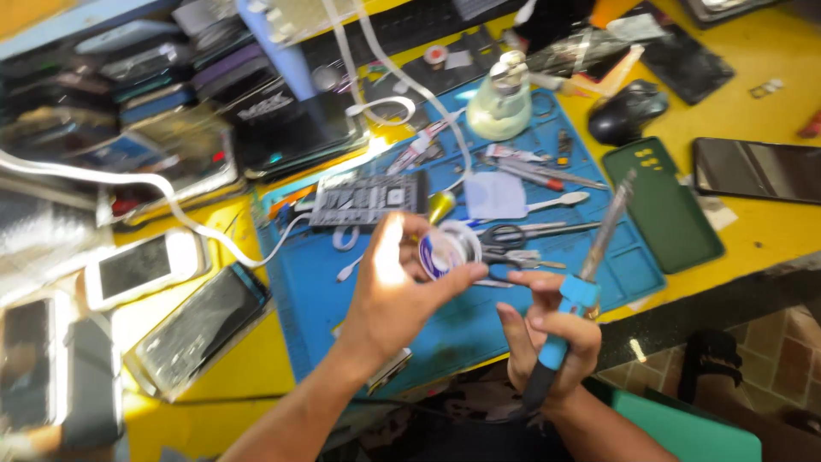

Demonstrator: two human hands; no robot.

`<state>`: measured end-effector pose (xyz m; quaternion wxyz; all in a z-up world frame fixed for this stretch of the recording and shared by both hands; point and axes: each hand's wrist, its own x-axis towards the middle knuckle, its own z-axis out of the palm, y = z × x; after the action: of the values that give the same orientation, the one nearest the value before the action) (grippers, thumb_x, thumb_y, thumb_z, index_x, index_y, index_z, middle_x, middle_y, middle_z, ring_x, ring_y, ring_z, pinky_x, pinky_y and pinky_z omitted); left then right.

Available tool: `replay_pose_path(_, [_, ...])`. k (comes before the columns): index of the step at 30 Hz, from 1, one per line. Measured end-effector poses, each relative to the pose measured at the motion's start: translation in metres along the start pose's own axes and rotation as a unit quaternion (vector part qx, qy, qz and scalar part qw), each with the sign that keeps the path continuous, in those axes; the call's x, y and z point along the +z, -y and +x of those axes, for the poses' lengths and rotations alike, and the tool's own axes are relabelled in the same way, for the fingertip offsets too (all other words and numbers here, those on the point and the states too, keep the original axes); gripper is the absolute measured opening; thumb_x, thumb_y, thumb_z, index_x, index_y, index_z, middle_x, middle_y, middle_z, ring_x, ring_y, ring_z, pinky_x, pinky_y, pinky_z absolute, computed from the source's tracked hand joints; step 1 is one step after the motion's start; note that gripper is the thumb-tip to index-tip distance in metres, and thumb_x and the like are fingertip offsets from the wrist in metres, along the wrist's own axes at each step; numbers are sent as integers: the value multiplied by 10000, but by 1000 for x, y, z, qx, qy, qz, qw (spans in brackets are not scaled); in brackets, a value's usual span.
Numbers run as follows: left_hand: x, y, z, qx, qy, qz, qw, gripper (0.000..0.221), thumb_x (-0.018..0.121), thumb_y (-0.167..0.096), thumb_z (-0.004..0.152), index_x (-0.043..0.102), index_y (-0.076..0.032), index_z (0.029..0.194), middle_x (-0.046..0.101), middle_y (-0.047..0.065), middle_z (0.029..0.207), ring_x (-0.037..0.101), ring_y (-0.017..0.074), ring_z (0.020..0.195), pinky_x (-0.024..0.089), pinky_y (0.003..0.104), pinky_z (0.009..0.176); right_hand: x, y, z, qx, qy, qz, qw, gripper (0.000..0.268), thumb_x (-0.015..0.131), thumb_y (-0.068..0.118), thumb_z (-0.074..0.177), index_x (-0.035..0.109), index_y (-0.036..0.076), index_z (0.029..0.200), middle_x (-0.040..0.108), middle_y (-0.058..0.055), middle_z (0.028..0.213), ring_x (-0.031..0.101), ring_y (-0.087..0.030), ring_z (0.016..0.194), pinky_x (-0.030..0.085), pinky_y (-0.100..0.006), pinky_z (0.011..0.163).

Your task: Repairing a mobile phone battery by soldering connections on a workbench

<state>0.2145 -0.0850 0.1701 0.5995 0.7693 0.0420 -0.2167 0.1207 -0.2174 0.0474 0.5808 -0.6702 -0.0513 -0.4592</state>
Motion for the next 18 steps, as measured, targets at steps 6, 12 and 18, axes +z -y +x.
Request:
replay_pose_path(6, [-37,81,-50,130,-67,-81,986,550,910,-239,711,451,-132,994,582,104,1179,725,175,830,618,281,624,42,22,-17,106,140,114,978,246,610,-23,968,445,140,1051,473,-228,1166,736,-374,927,706,-397,838])
replay_pose_path(12, [-65,115,-83,255,-204,97,940,517,935,-291,730,517,-123,985,540,80,1125,621,187,973,527,292,794,46,40,-35,46,269,-14,962,271,717,-55,896,570,105,1058,560,-248,1096,772,-377,1007,717,-403,844])
replay_pose_path(18, [-87,132,-91,299,-194,159,921,494,921,-208,789,593,-94,1141,565,117,1163,643,234,1024,580,286,714,52,43,-41,73,275,11,959,410,728,-108,863,460,135,1055,514,-231,1074,800,-348,871,703,-390,779])
